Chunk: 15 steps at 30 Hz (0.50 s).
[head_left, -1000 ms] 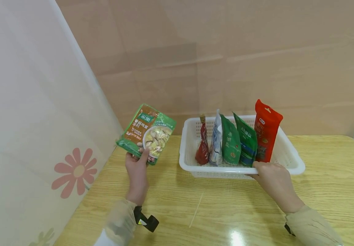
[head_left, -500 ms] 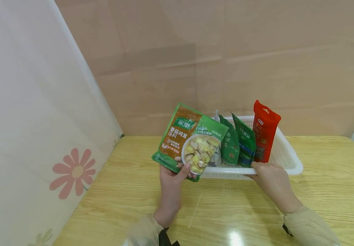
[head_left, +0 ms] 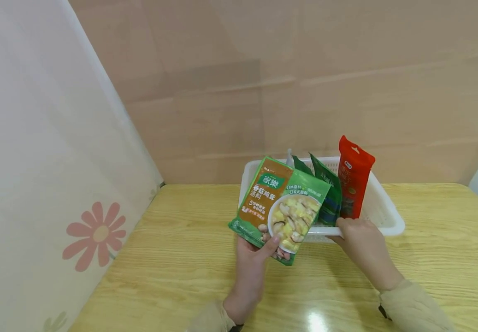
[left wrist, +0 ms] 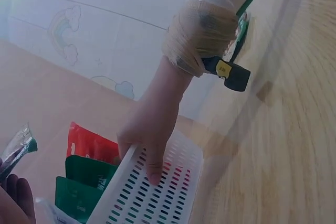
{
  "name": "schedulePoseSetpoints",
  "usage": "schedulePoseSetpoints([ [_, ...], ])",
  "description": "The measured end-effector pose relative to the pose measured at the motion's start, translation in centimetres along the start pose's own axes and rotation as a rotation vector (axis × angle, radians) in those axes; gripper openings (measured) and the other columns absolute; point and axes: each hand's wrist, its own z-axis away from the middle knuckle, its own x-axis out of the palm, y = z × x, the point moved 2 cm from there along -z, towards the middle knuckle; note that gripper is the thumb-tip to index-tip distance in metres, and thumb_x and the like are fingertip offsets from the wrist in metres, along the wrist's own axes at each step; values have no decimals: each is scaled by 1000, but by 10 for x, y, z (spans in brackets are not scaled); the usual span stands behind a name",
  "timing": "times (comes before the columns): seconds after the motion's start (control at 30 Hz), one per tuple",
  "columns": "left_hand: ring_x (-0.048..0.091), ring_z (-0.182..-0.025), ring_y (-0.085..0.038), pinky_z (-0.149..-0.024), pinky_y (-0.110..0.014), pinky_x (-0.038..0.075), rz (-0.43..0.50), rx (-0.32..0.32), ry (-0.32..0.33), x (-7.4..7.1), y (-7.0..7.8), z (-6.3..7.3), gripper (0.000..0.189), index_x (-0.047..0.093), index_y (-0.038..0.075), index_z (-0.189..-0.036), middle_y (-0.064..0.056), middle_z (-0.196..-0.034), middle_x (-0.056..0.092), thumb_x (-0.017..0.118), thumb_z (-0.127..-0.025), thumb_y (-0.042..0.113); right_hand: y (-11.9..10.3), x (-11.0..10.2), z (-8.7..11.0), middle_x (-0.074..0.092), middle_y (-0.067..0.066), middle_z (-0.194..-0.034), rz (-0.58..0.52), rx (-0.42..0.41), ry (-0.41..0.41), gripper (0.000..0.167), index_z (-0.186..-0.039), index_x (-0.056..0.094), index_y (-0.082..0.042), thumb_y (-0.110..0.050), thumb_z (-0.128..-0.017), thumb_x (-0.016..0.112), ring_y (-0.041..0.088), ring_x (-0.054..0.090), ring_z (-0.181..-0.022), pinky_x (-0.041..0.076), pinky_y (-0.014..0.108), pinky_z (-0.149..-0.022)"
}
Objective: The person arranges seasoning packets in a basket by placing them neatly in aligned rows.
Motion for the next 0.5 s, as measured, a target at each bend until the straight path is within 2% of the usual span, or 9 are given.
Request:
schedulePoseSetpoints([
  [0.07, 61, -101, -9, -89, -24, 50, 5, -19, -4, -1, -2, 1, 59, 35, 3, -130, 4, -110, 60, 70, -83, 5, -1, 0, 1, 54, 3, -59, 7, -17, 48, 43, -73, 54, -6, -22, -57, 90, 18, 45, -53, 33, 29, -54],
  [0.13, 61, -99, -8, -88, -24, 50, 7, -28, -12, -1, -4, 2, 58, 36, 4, -129, 4, -108, 59, 70, -83, 6, -2, 0, 2, 55, 4, -63, -2, -4, 54, 44, -76, 55, -5, -23, -57, 90, 18, 46, -56, 32, 29, -56],
  [0.17, 61, -101, -9, -89, -24, 50, 11, -32, -14, -1, -5, 3, 59, 35, 4, -130, 4, -111, 60, 70, -83, 6, -2, 0, 2, 57, 4, -65, -14, 14, 37, 44, -78, 56, -5, -25, -58, 90, 19, 48, -58, 34, 30, -58],
  [0.33, 58, -87, -4, -81, -20, 50, 5, -56, -28, -1, -8, 5, 52, 37, 7, -122, 6, -95, 52, 71, -84, 8, -1, 0, 4, 67, 11, -91, -126, 112, -110, 47, -97, 63, -3, -36, -69, 82, 29, 60, -82, 40, 45, -78],
  [0.4, 60, -85, -4, -79, -20, 50, 4, -63, -38, -1, -9, 6, 51, 36, 7, -123, 6, -95, 53, 70, -85, 8, -1, -2, 6, 67, 15, -104, -189, 111, -124, 48, -104, 63, -1, -37, -74, 78, 34, 60, -96, 38, 52, -87],
  [0.47, 62, -92, -6, -83, -21, 50, 2, -62, -45, -1, -9, 7, 55, 35, 5, -127, 5, -102, 57, 69, -85, 8, -1, -4, 7, 63, 18, -117, -280, 104, -105, 47, -109, 63, 0, -34, -79, 75, 39, 56, -109, 35, 58, -92],
  [0.5, 61, -91, -6, -82, -21, 51, -2, -62, -50, -1, -10, 7, 55, 34, 4, -127, 5, -100, 56, 69, -85, 8, -1, -5, 8, 61, 21, -122, -335, 104, -91, 46, -112, 62, 1, -32, -82, 73, 41, 53, -113, 34, 60, -93],
])
